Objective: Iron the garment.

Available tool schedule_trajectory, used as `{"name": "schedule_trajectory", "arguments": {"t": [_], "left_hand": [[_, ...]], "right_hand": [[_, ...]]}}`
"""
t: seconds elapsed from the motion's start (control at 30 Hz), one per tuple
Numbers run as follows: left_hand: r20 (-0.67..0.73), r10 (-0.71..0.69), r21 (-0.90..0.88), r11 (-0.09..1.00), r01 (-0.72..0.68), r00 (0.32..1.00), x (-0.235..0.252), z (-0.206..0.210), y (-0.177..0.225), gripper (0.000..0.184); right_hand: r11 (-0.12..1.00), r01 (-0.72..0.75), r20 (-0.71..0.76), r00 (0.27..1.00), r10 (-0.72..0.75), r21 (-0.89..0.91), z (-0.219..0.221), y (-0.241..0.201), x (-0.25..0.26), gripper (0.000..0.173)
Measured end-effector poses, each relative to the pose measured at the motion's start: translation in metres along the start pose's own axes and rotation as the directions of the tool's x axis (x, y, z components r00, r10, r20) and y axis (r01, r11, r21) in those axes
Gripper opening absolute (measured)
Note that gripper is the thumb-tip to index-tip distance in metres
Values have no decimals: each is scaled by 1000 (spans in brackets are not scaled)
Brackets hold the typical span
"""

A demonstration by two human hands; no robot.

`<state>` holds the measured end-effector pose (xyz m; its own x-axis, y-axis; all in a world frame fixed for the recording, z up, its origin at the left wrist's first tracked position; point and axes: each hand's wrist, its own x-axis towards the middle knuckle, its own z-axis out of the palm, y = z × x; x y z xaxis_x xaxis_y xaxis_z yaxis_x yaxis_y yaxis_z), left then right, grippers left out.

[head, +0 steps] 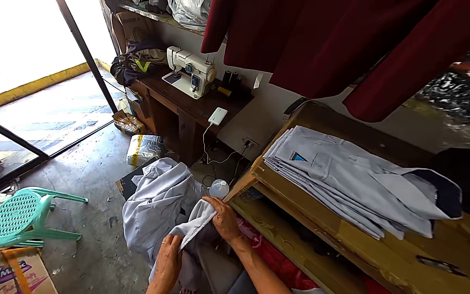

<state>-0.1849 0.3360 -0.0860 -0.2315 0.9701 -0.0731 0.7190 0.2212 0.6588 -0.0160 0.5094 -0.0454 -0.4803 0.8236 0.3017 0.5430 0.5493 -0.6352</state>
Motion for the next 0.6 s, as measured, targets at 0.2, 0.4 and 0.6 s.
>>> {"name": "schedule_trajectory", "arguments": {"t": [0.2, 0.4, 0.6], "left_hand": [[271, 39, 62, 996, -58, 962, -30, 2, 72, 30], [521, 377, -77, 914, -397, 766, -91, 45, 140, 24], [616, 428, -62, 863, -501, 662, -136, 87, 171, 23]], "right_hand": [[979, -100, 254, 956, 143, -177, -64, 91, -114, 29], [944, -138, 150, 970, 189, -300, -166, 104, -243, 30], [895, -170, 236, 929, 285, -413, -232, 92, -342, 31]]}}
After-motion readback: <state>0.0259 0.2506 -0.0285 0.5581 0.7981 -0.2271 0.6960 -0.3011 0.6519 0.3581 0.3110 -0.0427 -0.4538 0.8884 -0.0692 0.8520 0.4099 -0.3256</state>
